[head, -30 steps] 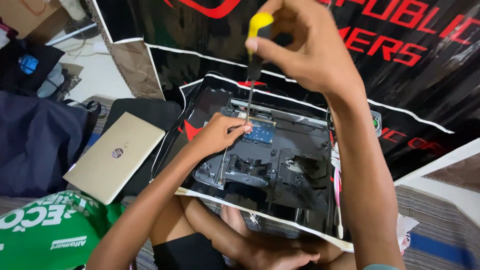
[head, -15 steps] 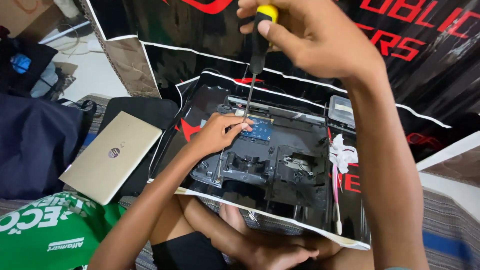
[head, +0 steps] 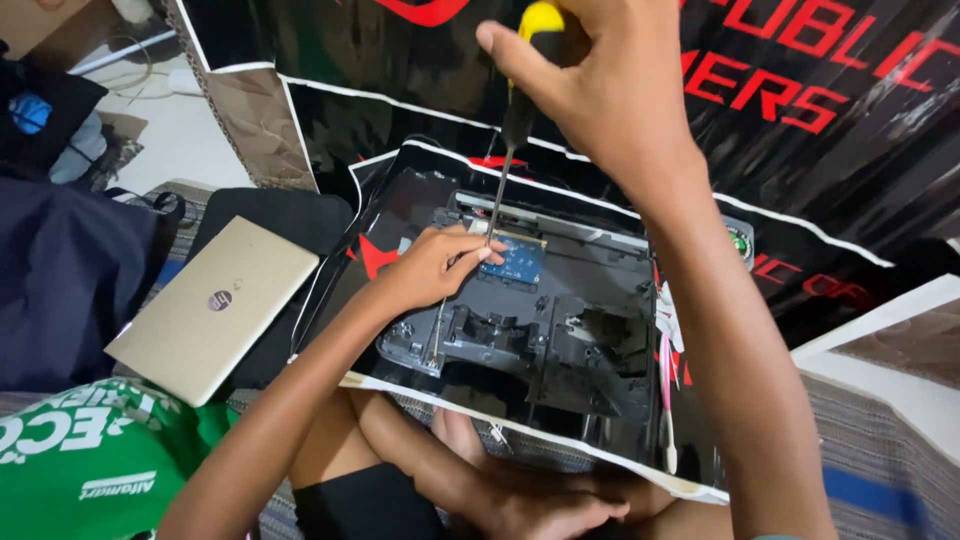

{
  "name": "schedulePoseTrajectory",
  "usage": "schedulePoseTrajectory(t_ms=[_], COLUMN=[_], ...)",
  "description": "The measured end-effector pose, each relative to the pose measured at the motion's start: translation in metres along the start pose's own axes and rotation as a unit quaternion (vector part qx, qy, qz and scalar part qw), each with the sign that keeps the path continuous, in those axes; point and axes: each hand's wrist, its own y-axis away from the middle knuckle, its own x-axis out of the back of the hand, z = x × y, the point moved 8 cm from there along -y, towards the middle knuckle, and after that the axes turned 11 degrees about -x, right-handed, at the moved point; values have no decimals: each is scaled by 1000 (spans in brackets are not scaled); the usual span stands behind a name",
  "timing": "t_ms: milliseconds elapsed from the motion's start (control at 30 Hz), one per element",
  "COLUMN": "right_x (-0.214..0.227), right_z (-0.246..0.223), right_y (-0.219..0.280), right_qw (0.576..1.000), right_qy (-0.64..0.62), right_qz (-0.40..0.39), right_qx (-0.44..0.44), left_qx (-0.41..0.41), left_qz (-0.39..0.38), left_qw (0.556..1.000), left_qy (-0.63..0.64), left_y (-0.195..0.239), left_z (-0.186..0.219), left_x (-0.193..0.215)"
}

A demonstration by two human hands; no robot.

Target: The person is repairing a laptop by removing the back cover and using a screwdriver to unscrew and remove a small circuit board. They then use a cloth to wipe the area before reinserting the board and screwing it back in place.

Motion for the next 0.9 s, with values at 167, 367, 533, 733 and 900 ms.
schedulePoseTrajectory(t_ms=[167, 367, 533, 733, 900], right_x=[-12, -2, 8, 7, 7], right_z=[-6, -1, 5, -3, -21], right_y=[-3, -3, 0, 5, 7], right_qw=[950, 960, 993, 990, 993], right_qy=[-194, -125, 73, 128, 75], right_qz=[-237, -238, -88, -10, -65], right_qx=[-61, -72, 16, 53, 60], left_qx=[31, 32, 24, 32, 15], left_qz=[-14, -38, -13, 81, 45], left_qw=[999, 999, 999, 996, 999], left_qy=[4, 4, 26, 6, 12], left_y=[3, 3, 2, -8, -10], left_z=[-1, 2, 10, 18, 18], left_x=[0, -1, 3, 14, 13])
